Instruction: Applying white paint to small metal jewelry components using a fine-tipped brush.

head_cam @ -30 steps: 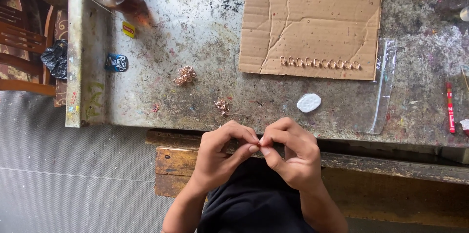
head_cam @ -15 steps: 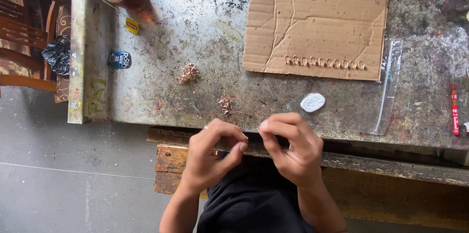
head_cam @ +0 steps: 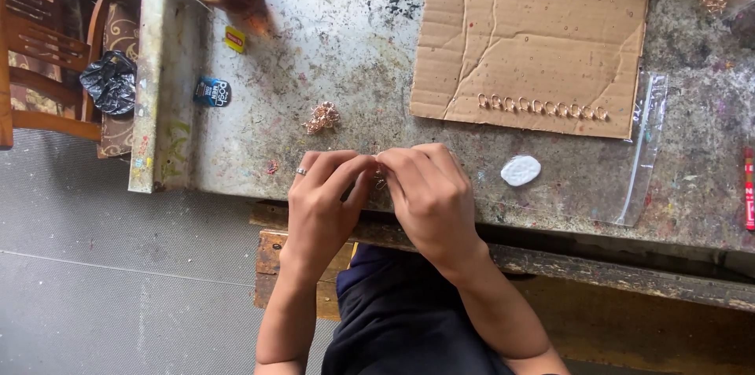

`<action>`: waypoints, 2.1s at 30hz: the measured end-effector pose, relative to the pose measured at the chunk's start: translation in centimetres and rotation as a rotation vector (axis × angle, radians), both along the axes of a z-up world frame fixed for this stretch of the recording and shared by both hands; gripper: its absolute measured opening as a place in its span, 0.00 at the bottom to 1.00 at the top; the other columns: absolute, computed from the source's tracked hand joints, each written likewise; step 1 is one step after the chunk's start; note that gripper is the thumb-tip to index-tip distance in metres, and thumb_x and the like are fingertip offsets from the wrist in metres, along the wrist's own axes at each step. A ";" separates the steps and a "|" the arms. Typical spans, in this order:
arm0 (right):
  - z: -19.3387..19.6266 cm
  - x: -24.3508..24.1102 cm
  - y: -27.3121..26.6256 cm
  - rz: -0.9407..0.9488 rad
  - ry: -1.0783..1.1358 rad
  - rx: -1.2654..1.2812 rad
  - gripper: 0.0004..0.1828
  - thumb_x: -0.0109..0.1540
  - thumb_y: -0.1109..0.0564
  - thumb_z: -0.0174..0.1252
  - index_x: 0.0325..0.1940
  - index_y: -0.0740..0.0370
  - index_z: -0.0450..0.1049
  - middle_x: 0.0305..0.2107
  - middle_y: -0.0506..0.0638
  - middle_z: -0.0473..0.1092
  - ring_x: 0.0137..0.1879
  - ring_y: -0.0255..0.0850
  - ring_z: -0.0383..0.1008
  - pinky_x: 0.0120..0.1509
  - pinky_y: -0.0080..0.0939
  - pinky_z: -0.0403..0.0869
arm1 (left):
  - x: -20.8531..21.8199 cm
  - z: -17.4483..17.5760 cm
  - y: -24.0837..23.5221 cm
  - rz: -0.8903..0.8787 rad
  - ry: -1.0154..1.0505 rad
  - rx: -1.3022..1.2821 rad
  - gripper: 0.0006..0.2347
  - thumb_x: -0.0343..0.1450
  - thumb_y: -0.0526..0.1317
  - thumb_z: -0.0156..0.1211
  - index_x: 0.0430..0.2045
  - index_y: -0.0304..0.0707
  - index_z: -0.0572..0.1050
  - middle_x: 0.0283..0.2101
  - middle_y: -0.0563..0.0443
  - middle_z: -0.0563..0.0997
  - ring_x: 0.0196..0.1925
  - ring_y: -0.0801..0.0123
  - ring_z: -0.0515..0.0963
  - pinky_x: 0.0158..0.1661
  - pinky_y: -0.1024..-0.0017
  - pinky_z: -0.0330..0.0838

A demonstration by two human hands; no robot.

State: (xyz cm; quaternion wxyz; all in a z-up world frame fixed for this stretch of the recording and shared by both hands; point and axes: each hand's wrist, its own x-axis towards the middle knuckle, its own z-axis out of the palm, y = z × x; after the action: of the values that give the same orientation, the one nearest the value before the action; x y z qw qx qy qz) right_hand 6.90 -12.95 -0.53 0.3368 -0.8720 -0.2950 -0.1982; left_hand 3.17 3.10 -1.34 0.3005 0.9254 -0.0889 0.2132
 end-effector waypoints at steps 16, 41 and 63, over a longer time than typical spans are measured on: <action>1.6 -1.5 -3.2 0.053 0.046 0.102 0.12 0.66 0.71 0.61 0.53 0.67 0.76 0.46 0.54 0.78 0.48 0.49 0.74 0.57 0.45 0.75 | -1.0 0.7 0.5 -0.038 0.001 -0.021 0.06 0.75 0.37 0.64 0.45 0.39 0.78 0.44 0.51 0.81 0.39 0.60 0.76 0.44 0.67 0.69; -2.9 -1.6 -30.9 -0.747 -0.115 -0.353 0.03 0.74 0.71 0.69 0.52 0.74 0.85 0.46 0.63 0.73 0.50 0.55 0.73 0.57 0.52 0.70 | -2.1 -2.1 -1.9 0.066 -0.080 -0.055 0.02 0.72 0.31 0.71 0.32 0.33 0.82 0.37 0.46 0.81 0.36 0.65 0.78 0.46 0.67 0.63; 0.3 -2.4 -40.8 -0.965 0.479 -0.284 0.12 0.78 0.62 0.56 0.65 0.68 0.76 0.33 0.55 0.72 0.34 0.53 0.72 0.41 0.56 0.68 | -2.8 -6.5 -1.3 0.026 -0.196 -0.104 0.06 0.74 0.29 0.69 0.32 0.41 0.78 0.37 0.50 0.83 0.36 0.67 0.77 0.43 0.73 0.68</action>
State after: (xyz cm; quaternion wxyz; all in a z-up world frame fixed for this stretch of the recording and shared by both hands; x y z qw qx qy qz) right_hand 4.55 -53.78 -0.28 0.1445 -0.9657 0.1986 -0.0844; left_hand 0.35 1.80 -7.89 0.3351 0.8844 -0.0948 0.3107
